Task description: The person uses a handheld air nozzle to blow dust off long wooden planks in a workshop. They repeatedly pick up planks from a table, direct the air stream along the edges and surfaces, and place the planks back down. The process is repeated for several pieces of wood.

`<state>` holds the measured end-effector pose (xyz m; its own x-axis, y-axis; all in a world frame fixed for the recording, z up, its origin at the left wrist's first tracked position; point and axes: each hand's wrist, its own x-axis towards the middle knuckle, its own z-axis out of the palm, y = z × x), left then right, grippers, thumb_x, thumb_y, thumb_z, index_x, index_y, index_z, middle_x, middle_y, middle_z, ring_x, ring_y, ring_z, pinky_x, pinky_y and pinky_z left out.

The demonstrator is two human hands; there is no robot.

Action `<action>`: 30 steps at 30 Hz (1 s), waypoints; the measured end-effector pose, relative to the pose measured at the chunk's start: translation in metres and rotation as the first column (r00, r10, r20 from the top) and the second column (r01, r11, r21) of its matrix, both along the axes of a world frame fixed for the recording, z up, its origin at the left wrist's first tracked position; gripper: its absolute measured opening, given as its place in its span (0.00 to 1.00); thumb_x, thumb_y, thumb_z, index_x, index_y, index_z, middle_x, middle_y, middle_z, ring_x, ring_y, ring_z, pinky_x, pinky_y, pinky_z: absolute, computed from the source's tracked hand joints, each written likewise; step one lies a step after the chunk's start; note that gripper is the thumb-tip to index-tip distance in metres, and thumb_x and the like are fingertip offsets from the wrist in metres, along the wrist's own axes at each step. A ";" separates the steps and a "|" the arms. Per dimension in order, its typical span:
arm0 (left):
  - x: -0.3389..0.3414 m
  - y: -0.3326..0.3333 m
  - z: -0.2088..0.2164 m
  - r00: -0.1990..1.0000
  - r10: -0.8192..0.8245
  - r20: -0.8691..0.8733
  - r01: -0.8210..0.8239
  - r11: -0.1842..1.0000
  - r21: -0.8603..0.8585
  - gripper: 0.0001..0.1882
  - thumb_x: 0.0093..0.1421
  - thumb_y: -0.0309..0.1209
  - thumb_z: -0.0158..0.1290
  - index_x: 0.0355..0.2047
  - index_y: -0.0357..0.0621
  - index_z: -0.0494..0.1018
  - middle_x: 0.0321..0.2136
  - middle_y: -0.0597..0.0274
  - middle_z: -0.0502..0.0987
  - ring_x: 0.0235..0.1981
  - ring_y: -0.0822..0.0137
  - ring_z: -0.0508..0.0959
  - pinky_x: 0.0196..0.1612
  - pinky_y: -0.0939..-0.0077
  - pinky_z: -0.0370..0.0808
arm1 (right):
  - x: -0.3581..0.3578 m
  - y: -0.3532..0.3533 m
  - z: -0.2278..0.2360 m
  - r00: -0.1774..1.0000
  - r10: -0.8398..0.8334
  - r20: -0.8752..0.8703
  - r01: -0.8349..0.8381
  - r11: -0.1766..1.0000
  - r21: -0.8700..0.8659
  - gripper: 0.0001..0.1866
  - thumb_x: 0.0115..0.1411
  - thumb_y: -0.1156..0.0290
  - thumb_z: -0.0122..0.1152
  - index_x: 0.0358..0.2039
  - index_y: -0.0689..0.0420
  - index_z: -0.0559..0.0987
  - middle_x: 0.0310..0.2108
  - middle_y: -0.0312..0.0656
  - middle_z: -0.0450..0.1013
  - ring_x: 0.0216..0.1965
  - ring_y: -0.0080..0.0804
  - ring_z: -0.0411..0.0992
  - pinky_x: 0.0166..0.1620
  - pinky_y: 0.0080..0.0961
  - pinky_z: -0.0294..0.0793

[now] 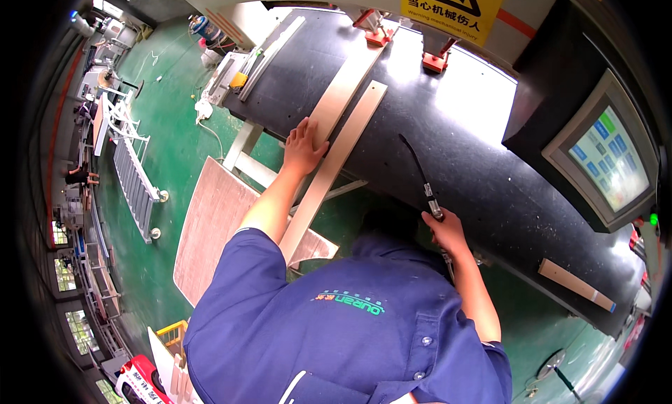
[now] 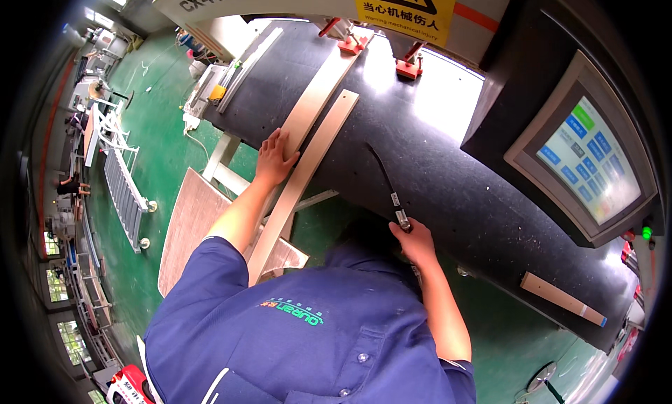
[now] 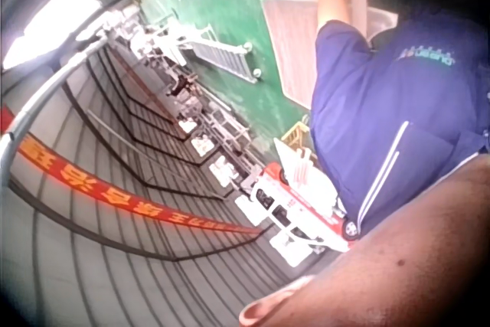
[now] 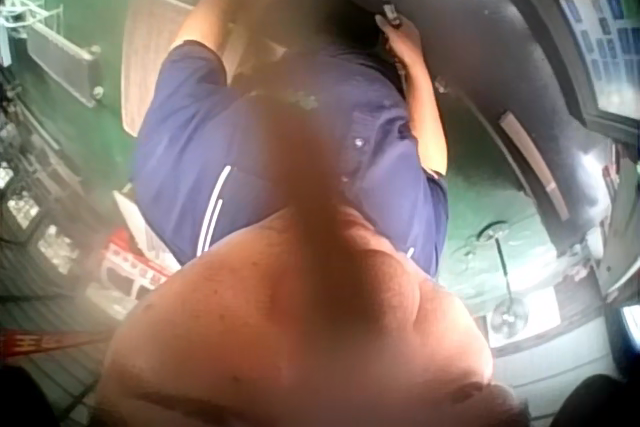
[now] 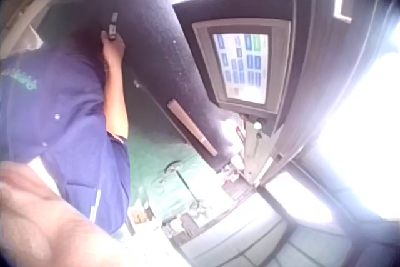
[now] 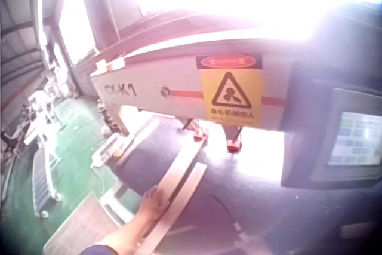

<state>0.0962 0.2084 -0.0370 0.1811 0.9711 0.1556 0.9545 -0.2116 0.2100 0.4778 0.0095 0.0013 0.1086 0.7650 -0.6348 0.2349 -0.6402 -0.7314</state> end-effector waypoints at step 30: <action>0.017 -0.019 0.002 0.972 0.236 -0.010 -0.235 0.964 -0.127 0.32 0.63 0.53 0.50 0.64 0.53 0.64 0.68 0.53 0.58 0.68 0.52 0.59 0.70 0.58 0.54 | 0.023 -0.003 -0.005 0.981 0.191 0.026 -0.189 0.979 -0.072 0.16 0.62 0.57 0.67 0.28 0.53 0.72 0.15 0.32 0.67 0.13 0.21 0.66 0.16 0.19 0.58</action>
<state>0.1131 0.1896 -0.0346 -0.0556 0.9980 0.0297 0.9730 0.0475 0.2258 0.5004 0.0061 -0.0034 -0.0134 0.7282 -0.6852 0.3800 -0.6301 -0.6772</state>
